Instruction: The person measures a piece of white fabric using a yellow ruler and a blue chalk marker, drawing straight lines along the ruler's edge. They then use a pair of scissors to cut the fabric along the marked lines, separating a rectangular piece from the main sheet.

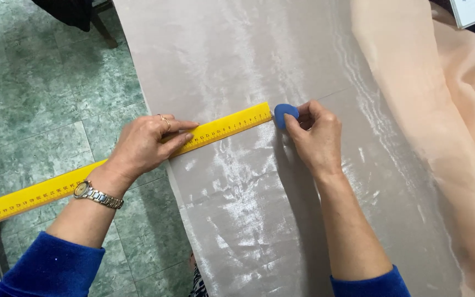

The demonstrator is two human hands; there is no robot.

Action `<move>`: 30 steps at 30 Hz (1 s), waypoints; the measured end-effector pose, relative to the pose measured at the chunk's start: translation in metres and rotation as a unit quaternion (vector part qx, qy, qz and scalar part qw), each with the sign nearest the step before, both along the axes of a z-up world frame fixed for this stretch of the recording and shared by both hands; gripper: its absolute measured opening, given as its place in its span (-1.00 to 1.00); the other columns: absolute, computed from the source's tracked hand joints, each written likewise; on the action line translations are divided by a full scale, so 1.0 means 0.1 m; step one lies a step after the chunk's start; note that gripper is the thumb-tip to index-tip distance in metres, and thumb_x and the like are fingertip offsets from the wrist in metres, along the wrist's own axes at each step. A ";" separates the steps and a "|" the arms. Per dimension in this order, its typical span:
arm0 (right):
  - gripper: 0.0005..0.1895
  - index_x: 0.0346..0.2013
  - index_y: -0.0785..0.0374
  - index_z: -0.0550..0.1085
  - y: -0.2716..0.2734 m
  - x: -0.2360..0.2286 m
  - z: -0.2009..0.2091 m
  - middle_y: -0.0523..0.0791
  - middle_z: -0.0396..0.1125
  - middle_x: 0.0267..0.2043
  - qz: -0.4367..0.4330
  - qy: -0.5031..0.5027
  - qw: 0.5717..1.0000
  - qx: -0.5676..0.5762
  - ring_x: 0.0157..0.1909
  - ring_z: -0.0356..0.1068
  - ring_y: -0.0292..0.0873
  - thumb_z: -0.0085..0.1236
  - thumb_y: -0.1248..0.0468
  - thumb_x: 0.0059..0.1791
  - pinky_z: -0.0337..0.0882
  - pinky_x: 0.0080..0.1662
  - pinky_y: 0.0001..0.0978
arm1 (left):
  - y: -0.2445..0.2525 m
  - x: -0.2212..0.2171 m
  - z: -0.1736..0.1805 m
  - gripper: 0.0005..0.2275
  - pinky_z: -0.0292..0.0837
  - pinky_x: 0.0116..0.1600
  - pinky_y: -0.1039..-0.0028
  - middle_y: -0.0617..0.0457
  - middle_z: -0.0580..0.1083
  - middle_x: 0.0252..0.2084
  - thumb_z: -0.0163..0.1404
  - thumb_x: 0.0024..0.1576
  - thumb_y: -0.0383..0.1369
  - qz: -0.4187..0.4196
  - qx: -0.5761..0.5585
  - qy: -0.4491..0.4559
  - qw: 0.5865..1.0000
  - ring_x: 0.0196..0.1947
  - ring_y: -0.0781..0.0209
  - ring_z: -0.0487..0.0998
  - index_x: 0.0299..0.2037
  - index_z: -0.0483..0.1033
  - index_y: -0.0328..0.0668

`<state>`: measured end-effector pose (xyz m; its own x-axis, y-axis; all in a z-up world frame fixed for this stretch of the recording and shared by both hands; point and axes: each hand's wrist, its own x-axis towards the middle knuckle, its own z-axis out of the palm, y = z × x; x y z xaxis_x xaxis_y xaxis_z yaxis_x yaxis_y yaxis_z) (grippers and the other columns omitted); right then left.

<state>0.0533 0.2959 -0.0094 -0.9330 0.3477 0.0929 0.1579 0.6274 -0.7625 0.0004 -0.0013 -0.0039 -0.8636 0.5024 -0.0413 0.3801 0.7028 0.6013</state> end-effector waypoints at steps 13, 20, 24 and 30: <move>-0.88 -0.33 0.41 0.51 -0.02 -0.02 0.01 0.05 0.41 -0.46 0.003 -0.009 1.000 -0.023 -0.43 0.38 -0.17 0.22 0.39 -0.10 0.44 -0.45 -0.41 | -0.01 0.01 -0.02 -0.83 0.49 -0.23 0.30 0.10 0.51 -0.48 0.05 0.10 -0.22 0.001 0.005 0.019 1.000 -0.32 0.04 0.56 -0.13 0.62 0.24; -0.88 -0.33 0.39 0.52 -0.03 -0.04 -0.02 0.04 0.42 -0.46 -0.007 -0.011 1.000 -0.015 -0.43 0.40 -0.14 0.24 0.38 -0.12 0.45 -0.42 -0.35 | 0.03 0.00 0.05 -0.82 0.49 -0.22 0.29 0.14 0.53 -0.46 0.04 0.10 -0.20 0.014 -0.033 -0.021 0.999 -0.31 0.06 0.56 -0.13 0.62 0.28; -0.87 -0.35 0.36 0.52 -0.03 -0.06 -0.02 0.04 0.42 -0.47 -0.008 -0.008 1.000 -0.003 -0.44 0.41 -0.10 0.25 0.35 -0.13 0.42 -0.43 -0.28 | 0.07 -0.02 0.11 -0.81 0.49 -0.22 0.30 0.15 0.54 -0.46 0.03 0.09 -0.19 0.016 -0.061 -0.036 0.997 -0.30 0.08 0.57 -0.12 0.62 0.29; -0.86 -0.36 0.34 0.52 -0.03 -0.13 -0.03 0.02 0.43 -0.47 -0.007 -0.014 1.000 0.010 -0.42 0.45 -0.08 0.24 0.33 -0.15 0.44 -0.39 -0.30 | 0.16 -0.04 0.24 -0.78 0.50 -0.06 0.20 0.23 0.58 -0.29 -0.01 0.09 -0.15 0.028 -0.152 -0.081 0.985 -0.13 0.06 0.56 -0.09 0.60 0.37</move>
<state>0.0403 0.2929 -0.0124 -0.9305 0.3586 0.0748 0.1868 0.6401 -0.7452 -0.0041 0.0152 0.0202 -0.8597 0.3966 -0.3218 0.2511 0.8769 0.4098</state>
